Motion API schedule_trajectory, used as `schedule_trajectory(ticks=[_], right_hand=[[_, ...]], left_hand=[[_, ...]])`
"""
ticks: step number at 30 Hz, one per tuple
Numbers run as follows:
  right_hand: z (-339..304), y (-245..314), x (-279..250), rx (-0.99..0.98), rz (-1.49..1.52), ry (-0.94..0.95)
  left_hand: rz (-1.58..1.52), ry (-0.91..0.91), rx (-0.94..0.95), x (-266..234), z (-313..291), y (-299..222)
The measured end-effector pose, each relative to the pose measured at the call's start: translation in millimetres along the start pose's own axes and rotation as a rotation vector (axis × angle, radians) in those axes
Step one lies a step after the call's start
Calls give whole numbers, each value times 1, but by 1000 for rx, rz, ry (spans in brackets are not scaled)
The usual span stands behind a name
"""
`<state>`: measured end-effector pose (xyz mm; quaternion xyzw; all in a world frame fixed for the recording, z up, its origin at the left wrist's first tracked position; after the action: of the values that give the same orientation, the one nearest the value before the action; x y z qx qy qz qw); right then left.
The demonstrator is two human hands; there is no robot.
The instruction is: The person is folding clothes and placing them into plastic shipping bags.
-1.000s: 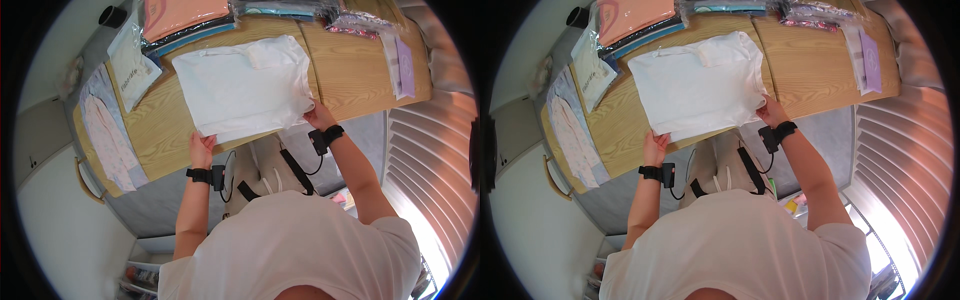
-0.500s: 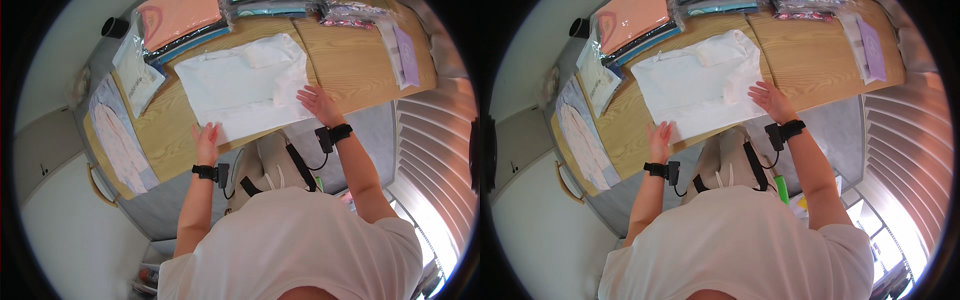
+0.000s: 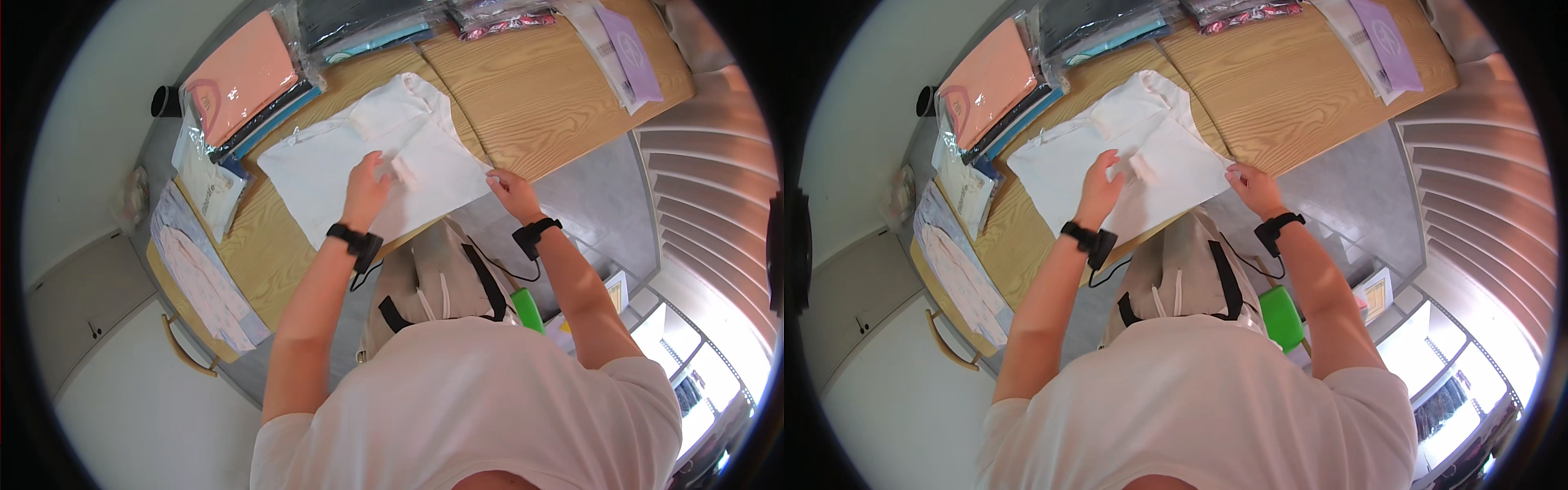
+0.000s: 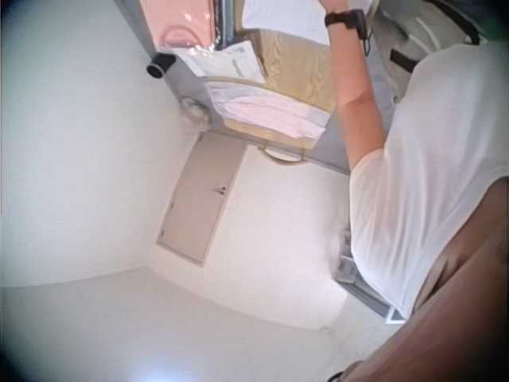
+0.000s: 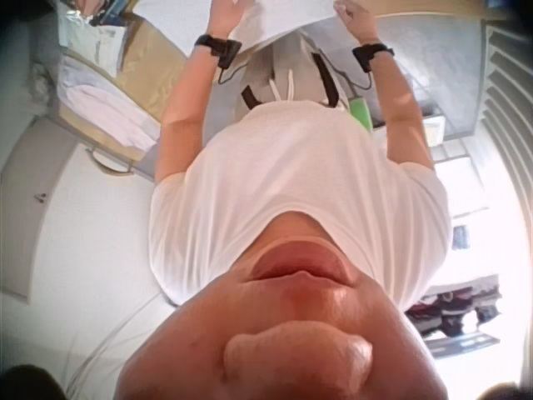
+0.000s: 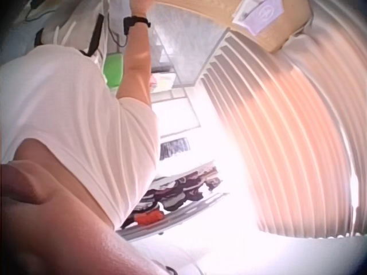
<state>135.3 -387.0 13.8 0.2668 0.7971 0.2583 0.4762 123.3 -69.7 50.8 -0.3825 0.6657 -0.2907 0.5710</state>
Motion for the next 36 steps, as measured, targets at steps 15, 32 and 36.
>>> schedule_trajectory(ticks=[15, 32, 36], right_hand=[[31, -12, -4, 7, -208, 3], [22, -13, -12, -104, -67, -47], [17, -5, -15, -17, -95, -22]], left_hand=[[533, 277, -99, 70, 60, 5], [376, 3, -45, -17, 16, 53], [718, 131, -155, -56, -51, 85]])
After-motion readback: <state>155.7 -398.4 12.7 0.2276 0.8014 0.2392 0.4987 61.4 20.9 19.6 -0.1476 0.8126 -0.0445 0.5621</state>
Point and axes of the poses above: each hand's wrist, its own z-axis towards the middle knuckle, its own x-axis out of the palm, y = z × x, the point moved 4 cm from there along z, towards the middle knuckle, and after that the axes turned 1 degree about x, right-handed, at the moved point
